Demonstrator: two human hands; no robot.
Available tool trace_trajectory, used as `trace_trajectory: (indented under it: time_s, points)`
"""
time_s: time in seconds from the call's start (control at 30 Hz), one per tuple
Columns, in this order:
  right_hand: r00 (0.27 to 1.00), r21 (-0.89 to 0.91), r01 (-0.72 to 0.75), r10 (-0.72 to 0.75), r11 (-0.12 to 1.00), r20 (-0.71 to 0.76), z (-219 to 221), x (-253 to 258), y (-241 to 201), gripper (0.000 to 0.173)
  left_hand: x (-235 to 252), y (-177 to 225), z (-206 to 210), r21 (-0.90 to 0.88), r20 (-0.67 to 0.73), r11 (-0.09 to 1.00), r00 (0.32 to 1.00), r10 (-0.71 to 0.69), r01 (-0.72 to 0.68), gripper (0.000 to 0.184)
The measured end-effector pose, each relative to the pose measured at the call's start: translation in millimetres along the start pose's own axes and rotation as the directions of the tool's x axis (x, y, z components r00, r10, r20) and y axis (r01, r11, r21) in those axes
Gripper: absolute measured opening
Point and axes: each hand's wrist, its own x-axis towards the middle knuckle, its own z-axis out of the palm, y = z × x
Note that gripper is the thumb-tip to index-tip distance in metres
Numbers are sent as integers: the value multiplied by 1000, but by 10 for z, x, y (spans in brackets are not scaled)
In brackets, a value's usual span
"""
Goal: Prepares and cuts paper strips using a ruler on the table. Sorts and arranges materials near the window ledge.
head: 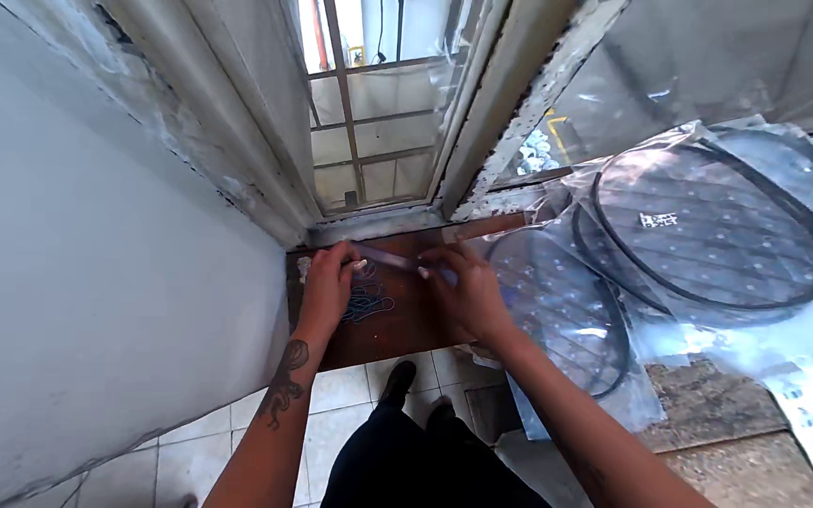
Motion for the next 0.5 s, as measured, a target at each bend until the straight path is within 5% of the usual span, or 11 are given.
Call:
trace_trajectory:
  time_s: [0.13, 0.27, 0.37, 0.43, 0.5]
  points:
    - [986, 145, 33, -55, 989, 156, -115, -20, -282, 52, -87, 381, -52, -164, 9, 974, 987, 161, -157, 10]
    - [993, 258, 59, -83, 964, 86, -252, -161, -354, 17, -137, 623, -127, -460, 65, 883, 988, 141, -96, 21]
    - [997, 569, -66, 37, 820, 63, -495, -390, -308, 12, -281, 748, -118, -865, 208, 478, 976, 69, 150, 27]
    - [981, 701, -171, 187, 692, 54, -622, -539, -380, 13, -369, 847, -23, -946, 292, 175, 953, 86, 274, 25]
    - [936, 874, -256, 331, 414, 118, -678, -656, -492, 15, -439, 932, 66, -935, 339, -64, 931, 139, 350, 22]
